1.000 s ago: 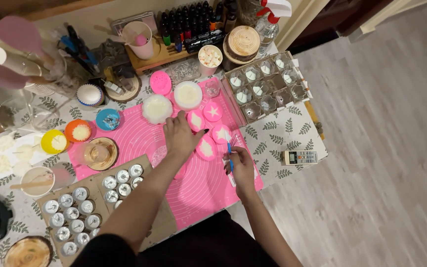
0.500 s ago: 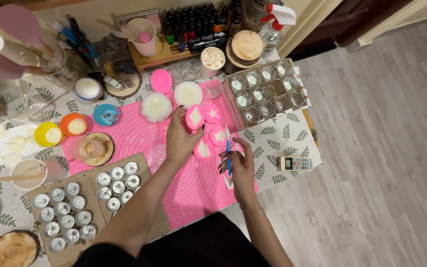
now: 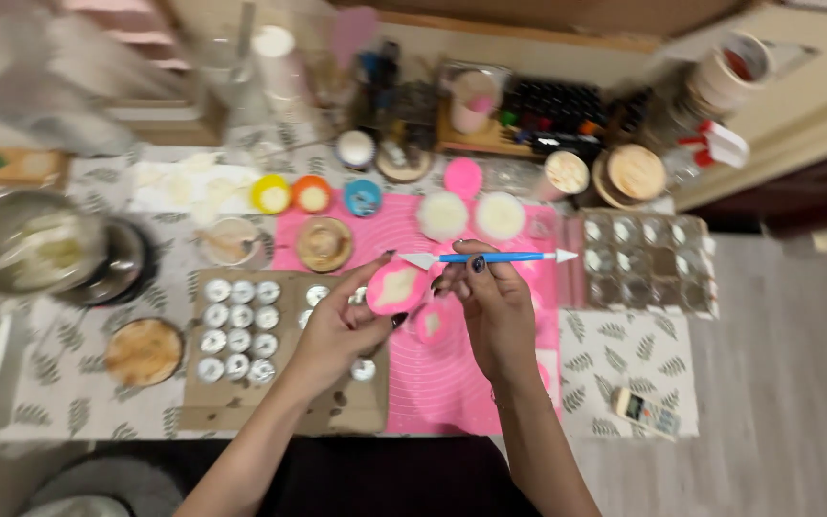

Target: Preparing molds, decorating with wax, and stirring melted wax for candle making.

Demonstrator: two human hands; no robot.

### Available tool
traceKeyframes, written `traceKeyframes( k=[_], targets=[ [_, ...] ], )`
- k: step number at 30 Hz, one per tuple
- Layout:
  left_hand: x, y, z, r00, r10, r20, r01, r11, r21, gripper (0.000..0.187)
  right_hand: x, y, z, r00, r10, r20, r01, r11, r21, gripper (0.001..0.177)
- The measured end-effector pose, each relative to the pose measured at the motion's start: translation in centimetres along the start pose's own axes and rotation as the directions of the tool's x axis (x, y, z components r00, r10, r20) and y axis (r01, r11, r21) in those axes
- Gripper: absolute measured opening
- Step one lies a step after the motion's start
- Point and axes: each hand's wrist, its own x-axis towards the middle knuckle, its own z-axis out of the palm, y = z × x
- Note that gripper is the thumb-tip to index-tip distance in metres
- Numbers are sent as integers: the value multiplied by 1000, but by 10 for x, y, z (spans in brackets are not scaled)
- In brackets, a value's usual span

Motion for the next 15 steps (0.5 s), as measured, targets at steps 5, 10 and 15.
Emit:
traceKeyframes(
  k=[5,10,15],
  targets=[
    [-34,35,-25,986,144,-79,-152,983,-100,79,16,13,62,981,188,48,-191,980,62,24],
    [-48,72,-44,958,223,-181,-213,974,70,72,25,28,100,979,179,100,-178,984,-19,19],
    [-55,106,-56,926,303,-225,-209,908,362,73,27,37,129,981,177,80,-177,984,-7,21]
  ],
)
